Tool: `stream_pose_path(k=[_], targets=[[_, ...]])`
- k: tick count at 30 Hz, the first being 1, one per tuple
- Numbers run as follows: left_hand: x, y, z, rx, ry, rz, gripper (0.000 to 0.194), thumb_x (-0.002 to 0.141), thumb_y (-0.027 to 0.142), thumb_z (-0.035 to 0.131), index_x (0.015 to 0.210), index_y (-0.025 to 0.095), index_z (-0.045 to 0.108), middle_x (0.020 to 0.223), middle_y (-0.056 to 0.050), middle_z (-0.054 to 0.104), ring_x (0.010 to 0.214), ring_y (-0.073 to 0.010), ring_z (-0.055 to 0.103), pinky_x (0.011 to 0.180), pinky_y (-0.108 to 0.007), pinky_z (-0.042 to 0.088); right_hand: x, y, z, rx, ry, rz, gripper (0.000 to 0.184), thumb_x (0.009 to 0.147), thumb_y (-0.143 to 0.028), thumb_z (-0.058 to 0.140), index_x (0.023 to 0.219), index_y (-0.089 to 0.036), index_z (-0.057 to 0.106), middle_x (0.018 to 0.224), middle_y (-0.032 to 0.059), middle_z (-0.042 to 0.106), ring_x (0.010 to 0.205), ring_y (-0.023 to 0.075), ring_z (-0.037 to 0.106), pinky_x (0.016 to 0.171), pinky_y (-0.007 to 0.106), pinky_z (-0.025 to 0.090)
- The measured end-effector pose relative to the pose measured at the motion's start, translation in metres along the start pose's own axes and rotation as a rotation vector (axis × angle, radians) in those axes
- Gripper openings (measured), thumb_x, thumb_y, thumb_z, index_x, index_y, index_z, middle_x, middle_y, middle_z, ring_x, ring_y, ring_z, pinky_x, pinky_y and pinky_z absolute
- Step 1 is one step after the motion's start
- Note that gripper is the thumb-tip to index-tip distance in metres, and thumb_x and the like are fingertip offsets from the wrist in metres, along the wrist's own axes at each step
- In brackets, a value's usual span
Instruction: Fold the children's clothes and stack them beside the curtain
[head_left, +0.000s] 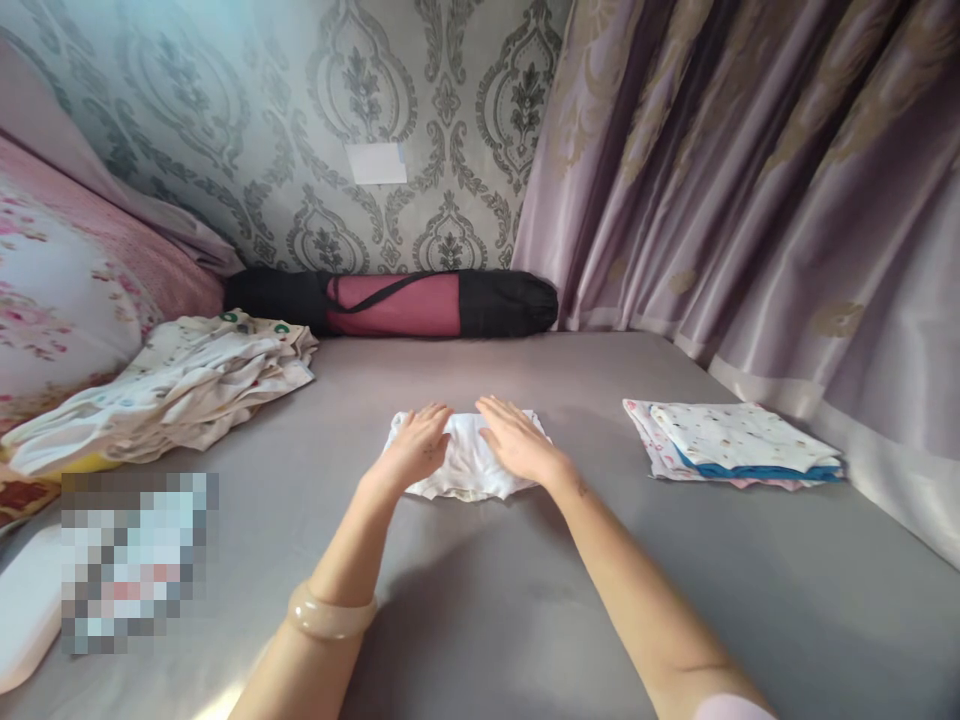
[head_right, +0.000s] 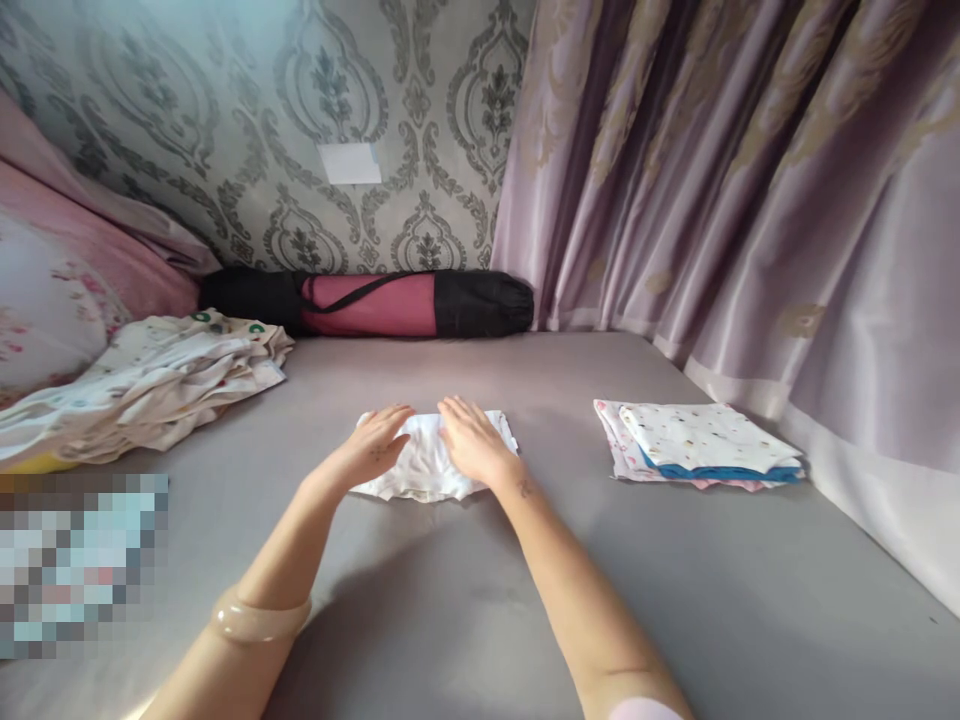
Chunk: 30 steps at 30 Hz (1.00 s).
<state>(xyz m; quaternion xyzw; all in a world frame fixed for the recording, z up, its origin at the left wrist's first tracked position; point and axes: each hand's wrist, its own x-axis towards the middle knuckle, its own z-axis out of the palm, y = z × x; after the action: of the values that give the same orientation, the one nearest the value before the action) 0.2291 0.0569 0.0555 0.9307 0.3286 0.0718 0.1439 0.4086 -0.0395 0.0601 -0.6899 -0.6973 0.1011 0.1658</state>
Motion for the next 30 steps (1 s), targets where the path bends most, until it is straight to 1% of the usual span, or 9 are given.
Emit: stream_pose_path(k=[2,5,10,15,19,22,26,28,30], targets=[[0.004,0.008,0.013,0.044,-0.072,-0.020,0.051,0.092,0.019,0.033,0.142,0.011,0.037,0.153,-0.016,0.034,0.144,-0.0269,0.025,0.116,-0.047,0.021,0.003,-0.008,0.017,-0.037,-0.003,-0.042,0.057,0.097,-0.028,0.029,0.148,-0.005,0.031,0.156,0.0151,0.027,0.146,0.0233,0.018,0.119,0.042,0.014],[0.007,0.012,0.026,0.077,-0.177,-0.023,0.055,0.094,0.020,0.030,0.147,0.007,0.028,0.156,-0.019,0.026,0.146,-0.0294,0.017,0.116,-0.049,0.021,0.005,-0.011,0.038,-0.076,0.012,-0.065,0.059,0.095,-0.027,0.028,0.149,-0.003,0.028,0.157,0.0157,0.021,0.147,0.0241,0.015,0.120,0.045,0.011],[0.011,0.004,0.042,0.069,-0.242,-0.130,0.058,0.098,0.036,0.020,0.150,0.008,0.021,0.159,-0.018,0.017,0.147,-0.0314,0.009,0.115,-0.055,0.017,0.004,0.001,0.057,-0.094,-0.012,-0.018,0.058,0.096,-0.029,0.025,0.149,-0.005,0.030,0.156,0.0144,0.026,0.146,0.0233,0.019,0.119,0.044,0.013],[0.013,-0.003,0.049,0.069,-0.232,-0.142,0.060,0.098,0.042,0.019,0.152,0.015,0.020,0.159,-0.015,0.015,0.147,-0.0315,0.007,0.113,-0.058,0.018,0.004,0.006,0.060,-0.090,-0.016,-0.011,0.057,0.098,-0.031,0.023,0.149,-0.007,0.030,0.156,0.0135,0.027,0.145,0.0231,0.020,0.119,0.044,0.013],[0.013,-0.003,0.047,0.069,-0.226,-0.125,0.059,0.098,0.042,0.020,0.151,0.016,0.023,0.159,-0.015,0.018,0.147,-0.0324,0.011,0.112,-0.060,0.019,0.005,0.007,0.058,-0.069,-0.039,-0.015,0.058,0.098,-0.032,0.023,0.150,-0.007,0.029,0.157,0.0129,0.026,0.146,0.0230,0.019,0.119,0.043,0.012],[0.014,-0.002,0.045,0.054,-0.216,-0.132,0.059,0.098,0.040,0.021,0.150,0.014,0.024,0.159,-0.015,0.019,0.147,-0.0314,0.012,0.113,-0.057,0.017,0.005,0.007,0.052,-0.039,-0.075,-0.020,0.060,0.099,-0.034,0.020,0.150,-0.004,0.028,0.157,0.0133,0.025,0.146,0.0228,0.018,0.120,0.042,0.013],[0.016,-0.003,0.048,0.064,-0.119,-0.072,0.056,0.095,0.025,0.025,0.151,0.016,0.025,0.159,-0.013,0.021,0.147,-0.0265,0.012,0.117,-0.052,0.012,0.004,0.009,0.046,-0.083,0.022,0.065,0.060,0.100,-0.035,0.018,0.149,-0.004,0.029,0.157,0.0142,0.025,0.146,0.0226,0.016,0.120,0.041,0.008],[0.016,-0.005,0.051,0.072,-0.074,-0.080,0.055,0.097,0.028,0.024,0.150,0.016,0.026,0.158,-0.013,0.023,0.147,-0.0267,0.013,0.117,-0.051,0.013,0.003,0.012,0.047,-0.119,0.047,0.122,0.060,0.099,-0.035,0.020,0.148,-0.003,0.030,0.156,0.0154,0.026,0.146,0.0239,0.016,0.119,0.043,0.007],[0.015,-0.007,0.055,0.081,-0.066,-0.115,0.056,0.098,0.036,0.023,0.150,0.014,0.028,0.157,-0.015,0.025,0.147,-0.0288,0.016,0.116,-0.052,0.014,0.003,0.016,0.050,-0.129,0.017,0.161,0.060,0.099,-0.036,0.021,0.148,-0.002,0.032,0.156,0.0160,0.027,0.146,0.0252,0.018,0.119,0.043,0.009]])
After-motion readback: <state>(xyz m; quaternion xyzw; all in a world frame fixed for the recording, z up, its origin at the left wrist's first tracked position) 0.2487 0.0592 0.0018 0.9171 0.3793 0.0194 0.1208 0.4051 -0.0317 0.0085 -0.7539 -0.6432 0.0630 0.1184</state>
